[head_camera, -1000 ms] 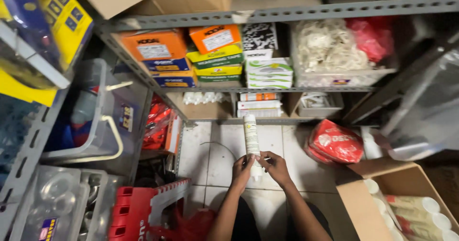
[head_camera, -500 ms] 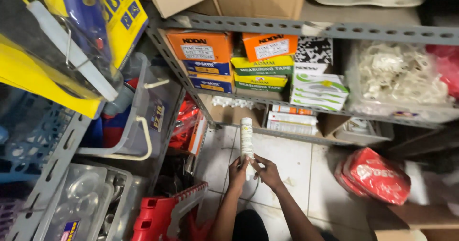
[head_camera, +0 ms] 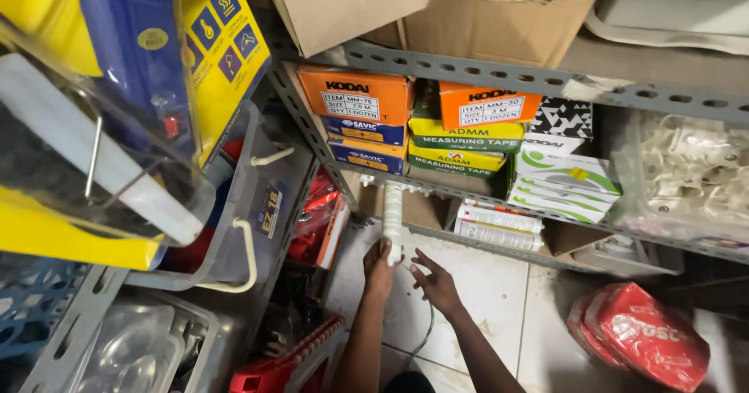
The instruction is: Packing sealant tubes into a cardboard box from a storage area
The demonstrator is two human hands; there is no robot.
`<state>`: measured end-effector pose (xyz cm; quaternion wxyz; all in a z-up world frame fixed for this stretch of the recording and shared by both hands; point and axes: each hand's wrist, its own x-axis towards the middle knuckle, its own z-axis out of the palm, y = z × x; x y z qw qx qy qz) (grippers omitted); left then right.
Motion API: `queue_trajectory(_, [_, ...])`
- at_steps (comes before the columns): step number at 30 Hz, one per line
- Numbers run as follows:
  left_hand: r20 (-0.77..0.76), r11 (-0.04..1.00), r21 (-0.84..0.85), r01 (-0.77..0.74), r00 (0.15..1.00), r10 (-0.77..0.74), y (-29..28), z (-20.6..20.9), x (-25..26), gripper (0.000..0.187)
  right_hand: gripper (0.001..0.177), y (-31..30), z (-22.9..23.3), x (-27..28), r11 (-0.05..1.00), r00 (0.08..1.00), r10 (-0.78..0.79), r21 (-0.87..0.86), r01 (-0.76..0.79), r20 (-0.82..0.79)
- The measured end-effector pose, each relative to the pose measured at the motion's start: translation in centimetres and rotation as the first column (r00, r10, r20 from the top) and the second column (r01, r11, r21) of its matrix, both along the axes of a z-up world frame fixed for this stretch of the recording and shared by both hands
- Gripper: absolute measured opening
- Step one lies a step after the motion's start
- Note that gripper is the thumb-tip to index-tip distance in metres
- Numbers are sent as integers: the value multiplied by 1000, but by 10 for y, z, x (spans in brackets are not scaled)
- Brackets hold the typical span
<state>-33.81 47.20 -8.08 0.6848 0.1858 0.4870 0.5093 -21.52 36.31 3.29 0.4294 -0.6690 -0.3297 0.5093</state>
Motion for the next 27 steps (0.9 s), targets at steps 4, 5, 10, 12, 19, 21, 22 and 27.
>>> queue_trajectory(4, [137, 985, 117, 125, 981, -141, 38, -14, -3, 33, 62, -2, -30, 7, 998, 993, -58, -38, 55, -99])
queue_trajectory(5, [123, 988, 86, 130, 982, -141, 45, -16, -3, 32, 61, -3, -35, 9, 995, 993, -79, -61, 73, -91])
queue_trajectory(10, [184, 990, 10, 142, 973, -142, 77, -26, 1, 36, 61, -4, -38, 10, 995, 998, -61, -84, 58, -32])
queue_trajectory(12, [157, 990, -34, 134, 979, -127, 90, -31, 5, 37, 60, -4, -40, 11, 993, 999, -51, -103, 49, -16])
queue_trajectory(19, [201, 984, -94, -155, 965, 171, 133, -80, 24, 31, 51, -14, -64, 10, 991, 1000, -18, -129, 17, -12])
queue_trajectory(21, [111, 947, -108, -301, 943, 312, 144, -94, 30, 33, 47, -17, -68, 11, 992, 1000, -17, -122, 16, -3])
queue_trajectory(22, [89, 935, -93, -343, 932, 351, 148, -99, 31, 30, 48, -19, -64, 12, 989, 1000, -6, -147, 6, 1])
queue_trajectory(27, [-117, 916, -153, -371, 927, 356, 147, -73, 36, 33, 47, -20, -61, 13, 986, 998, -20, -168, 10, -60])
